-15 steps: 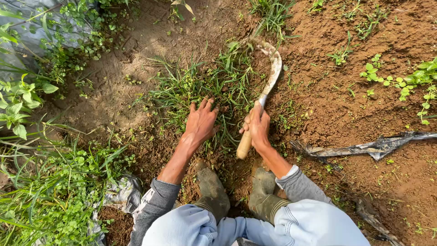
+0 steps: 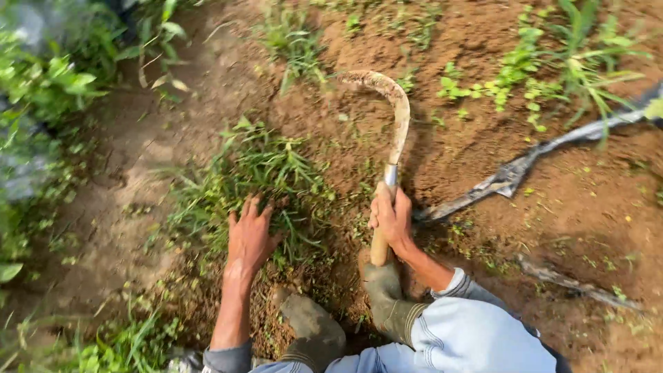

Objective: The person uses a sickle to cut weeds and grass growing in a garden bed. They pull the uprooted vegetation by hand and gather it into a pile on the ground.

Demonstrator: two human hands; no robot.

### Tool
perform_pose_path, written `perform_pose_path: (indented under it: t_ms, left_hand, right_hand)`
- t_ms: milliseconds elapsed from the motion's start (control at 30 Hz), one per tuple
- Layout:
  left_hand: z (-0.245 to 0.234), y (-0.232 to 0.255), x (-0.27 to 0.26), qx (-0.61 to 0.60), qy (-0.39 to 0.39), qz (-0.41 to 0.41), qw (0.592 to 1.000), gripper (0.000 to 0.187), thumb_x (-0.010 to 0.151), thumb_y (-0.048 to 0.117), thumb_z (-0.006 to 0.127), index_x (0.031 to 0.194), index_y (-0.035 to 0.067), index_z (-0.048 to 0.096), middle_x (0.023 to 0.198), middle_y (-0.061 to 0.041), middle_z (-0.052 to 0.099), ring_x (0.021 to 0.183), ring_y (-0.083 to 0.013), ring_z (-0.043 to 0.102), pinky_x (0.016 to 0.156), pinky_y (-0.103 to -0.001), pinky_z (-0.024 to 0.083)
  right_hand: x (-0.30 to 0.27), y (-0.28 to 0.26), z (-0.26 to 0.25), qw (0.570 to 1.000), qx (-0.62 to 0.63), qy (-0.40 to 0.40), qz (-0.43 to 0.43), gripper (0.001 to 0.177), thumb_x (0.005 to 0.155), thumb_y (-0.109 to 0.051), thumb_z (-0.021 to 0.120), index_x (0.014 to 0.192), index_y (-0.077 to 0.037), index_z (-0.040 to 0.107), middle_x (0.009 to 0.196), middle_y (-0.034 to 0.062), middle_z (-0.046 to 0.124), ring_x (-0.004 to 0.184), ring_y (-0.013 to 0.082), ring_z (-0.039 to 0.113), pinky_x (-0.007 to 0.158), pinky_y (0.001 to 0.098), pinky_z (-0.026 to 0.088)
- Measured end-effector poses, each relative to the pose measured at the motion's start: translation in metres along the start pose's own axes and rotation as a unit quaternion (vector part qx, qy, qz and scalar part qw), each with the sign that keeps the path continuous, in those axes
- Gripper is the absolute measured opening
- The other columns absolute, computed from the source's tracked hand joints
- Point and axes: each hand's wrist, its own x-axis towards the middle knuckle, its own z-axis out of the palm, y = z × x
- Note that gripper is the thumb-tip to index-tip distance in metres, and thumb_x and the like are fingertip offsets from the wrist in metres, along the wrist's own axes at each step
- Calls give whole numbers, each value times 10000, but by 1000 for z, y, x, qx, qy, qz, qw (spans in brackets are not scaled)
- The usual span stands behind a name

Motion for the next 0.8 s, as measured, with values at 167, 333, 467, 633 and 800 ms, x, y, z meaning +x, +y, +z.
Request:
perform_pose_path:
  t_ms: [167, 333, 467, 633, 800]
  left_hand:
    - [7, 8, 13, 47, -52, 5, 998, 782, 851, 549, 749, 1515, 225, 491, 1527, -161, 523, 1454, -298, 469, 1134, -558, 409]
    - [31, 4, 51, 104, -55, 34, 992, 923, 840, 764, 595, 1527, 190, 373, 1557, -215, 423, 1324, -365, 563, 1108, -618, 444]
    - [-1, 27, 54, 185, -72, 70, 978, 1033, 799, 746, 679, 1603, 252, 259, 1414, -180, 518, 761, -182, 582, 706, -393, 483]
    - [-28, 58, 85, 235, -12, 164, 958, 1231, 733, 878, 690, 1629, 191, 199, 1468, -214, 507, 848, -229, 798, 871, -507, 606]
    - [-94, 133, 112, 315, -86, 211, 921, 578, 931, 328, 718, 1446, 183, 498, 1391, -173, 614, 928, -229, 758, 1069, -577, 472]
  right_hand:
    - [5, -53, -73, 992, -7, 102, -72, 264, 1078, -235, 537, 882, -58, 540, 538, 47, 549, 350, 154, 556, 350, 329, 564]
    - [4, -80, -136, 972, 64, 213, -73, 167, 1005, -190, 591, 912, -68, 524, 615, 4, 513, 436, 108, 465, 402, 299, 478]
    - [14, -86, -180, 944, 142, 295, -50, 175, 1028, -269, 547, 924, -129, 531, 618, -35, 501, 450, 89, 459, 403, 290, 490]
    - [36, -119, -200, 924, 222, 306, 59, 344, 1031, -474, 511, 870, -169, 515, 581, -49, 437, 436, 100, 403, 430, 321, 443]
    - [42, -129, -202, 951, 114, 281, 55, 383, 1114, -477, 432, 939, -143, 500, 593, -68, 447, 418, 89, 463, 375, 320, 551]
